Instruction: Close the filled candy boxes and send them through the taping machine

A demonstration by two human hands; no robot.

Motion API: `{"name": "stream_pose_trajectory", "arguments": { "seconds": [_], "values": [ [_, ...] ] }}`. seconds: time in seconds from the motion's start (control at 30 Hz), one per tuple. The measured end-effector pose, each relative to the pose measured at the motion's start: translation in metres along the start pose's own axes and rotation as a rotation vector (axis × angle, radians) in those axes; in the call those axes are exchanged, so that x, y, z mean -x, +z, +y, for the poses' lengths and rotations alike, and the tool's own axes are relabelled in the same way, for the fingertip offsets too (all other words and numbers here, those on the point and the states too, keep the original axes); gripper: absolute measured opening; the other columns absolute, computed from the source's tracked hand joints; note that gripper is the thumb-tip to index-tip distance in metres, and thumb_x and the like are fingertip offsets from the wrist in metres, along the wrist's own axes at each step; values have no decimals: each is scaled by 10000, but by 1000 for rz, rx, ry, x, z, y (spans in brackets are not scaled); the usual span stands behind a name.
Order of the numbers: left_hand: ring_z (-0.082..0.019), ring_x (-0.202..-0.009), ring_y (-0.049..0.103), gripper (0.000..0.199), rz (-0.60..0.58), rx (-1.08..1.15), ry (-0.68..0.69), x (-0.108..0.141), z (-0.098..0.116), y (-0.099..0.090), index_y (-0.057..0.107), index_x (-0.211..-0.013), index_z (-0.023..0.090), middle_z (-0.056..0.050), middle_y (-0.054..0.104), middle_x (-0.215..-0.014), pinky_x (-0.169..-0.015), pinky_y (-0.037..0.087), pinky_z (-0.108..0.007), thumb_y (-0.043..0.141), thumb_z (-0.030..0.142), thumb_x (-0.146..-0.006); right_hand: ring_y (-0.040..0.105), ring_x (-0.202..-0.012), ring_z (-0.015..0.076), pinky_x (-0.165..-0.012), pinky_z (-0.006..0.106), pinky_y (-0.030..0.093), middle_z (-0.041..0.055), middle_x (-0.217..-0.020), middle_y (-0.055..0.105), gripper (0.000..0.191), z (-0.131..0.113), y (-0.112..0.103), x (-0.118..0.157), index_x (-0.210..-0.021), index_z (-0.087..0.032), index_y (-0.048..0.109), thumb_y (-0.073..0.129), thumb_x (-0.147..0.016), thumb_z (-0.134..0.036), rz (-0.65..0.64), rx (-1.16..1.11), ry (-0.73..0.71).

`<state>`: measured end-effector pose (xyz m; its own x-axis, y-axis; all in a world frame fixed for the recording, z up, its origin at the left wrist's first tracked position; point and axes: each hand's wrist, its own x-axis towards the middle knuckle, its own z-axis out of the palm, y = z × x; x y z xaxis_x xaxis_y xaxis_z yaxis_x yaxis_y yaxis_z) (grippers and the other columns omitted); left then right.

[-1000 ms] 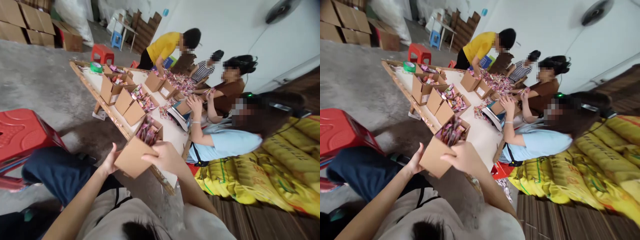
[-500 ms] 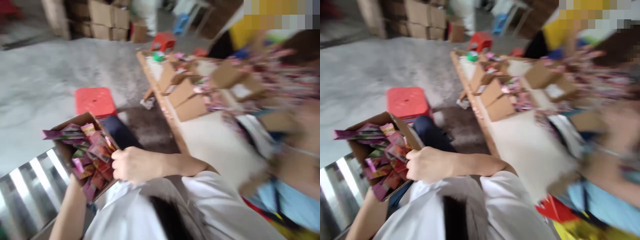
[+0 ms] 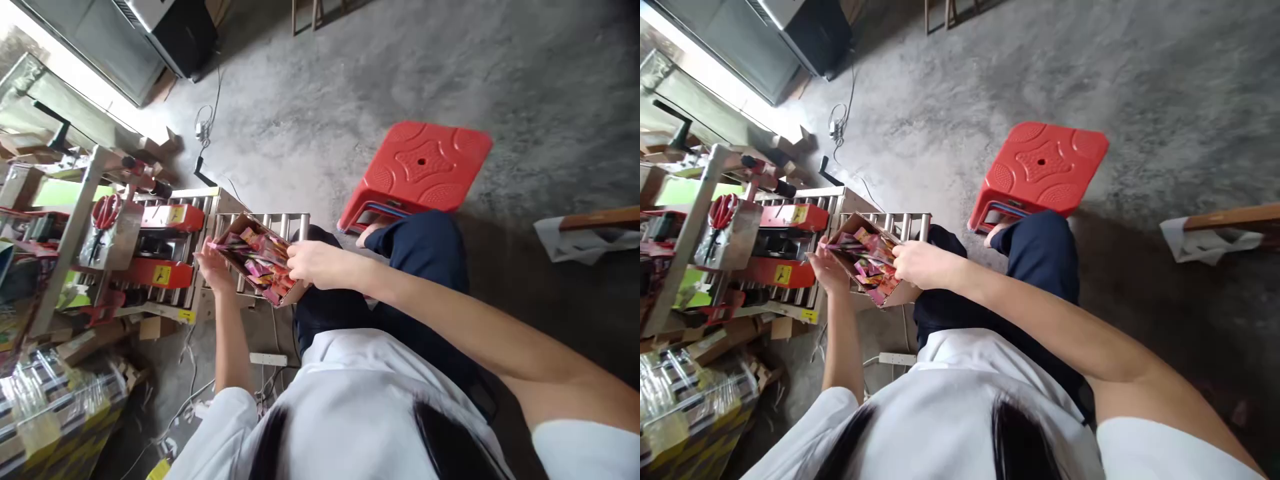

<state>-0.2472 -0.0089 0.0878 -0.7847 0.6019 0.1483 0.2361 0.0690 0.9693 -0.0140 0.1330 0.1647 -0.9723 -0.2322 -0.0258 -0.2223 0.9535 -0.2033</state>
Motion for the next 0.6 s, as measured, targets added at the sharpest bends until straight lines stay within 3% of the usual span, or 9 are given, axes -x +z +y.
{"name": "stream_pose_trajectory", "arguments": {
  "seconds": [0.07,0.13,0.2,0.27,0.33,0.43,0.6],
  "values": [
    [-237,-1124,640,692,97,125,45,-6,1,-6,647,-1247,182,-136,672,-1192,-980,512,-371,387,730,-914,594,-1005,232,-1093,486,402,67,-928,686,190,-3,5,2,-882,-163,697,530,-924,-83,132,30,67],
    [-228,-1061,665,537,75,156,55,-9,4,-9,704,-1135,185,-107,705,-1113,-979,510,-349,669,614,-814,567,-1161,262,-1176,542,321,110,-1125,661,172,-16,10,7,-1081,-147,671,570,-943,-167,329,-11,173],
    [-211,-1017,672,422,42,137,47,-10,7,-10,724,-1040,192,-82,713,-1081,-980,508,-342,758,506,-761,439,-1356,301,-1197,544,306,170,-1403,520,463,-33,16,9,-1305,-135,566,686,-899,-324,500,-108,242],
    [-195,-986,671,355,36,141,53,-9,10,-10,720,-1008,203,-67,708,-1076,-965,512,-337,748,465,-771,354,-1430,307,-1199,525,308,182,-1530,393,673,-48,22,5,-1431,-158,464,715,-872,-437,578,-181,245],
    [-186,-963,663,297,36,112,98,-8,14,-12,718,-996,212,-57,699,-1057,-940,516,-329,737,423,-788,438,-1367,287,-1190,516,304,155,-1465,492,587,-56,30,-4,-1441,-195,471,624,-936,-452,570,-205,240],
    [-201,-1003,639,204,0,-58,258,-9,27,-17,736,-939,216,-61,679,-1050,-922,509,-334,728,378,-814,568,-1174,249,-1177,501,287,99,-1195,677,443,-60,40,-19,-1383,-213,547,510,-1000,-432,530,-216,249],
    [-209,-971,608,90,-64,-493,568,-14,66,-21,754,-847,235,-46,694,-970,-928,472,-380,725,320,-843,582,-1054,223,-1136,441,302,89,-1076,697,490,-63,50,-29,-1434,-184,497,497,-1006,-422,553,-199,240]
  ]
}}
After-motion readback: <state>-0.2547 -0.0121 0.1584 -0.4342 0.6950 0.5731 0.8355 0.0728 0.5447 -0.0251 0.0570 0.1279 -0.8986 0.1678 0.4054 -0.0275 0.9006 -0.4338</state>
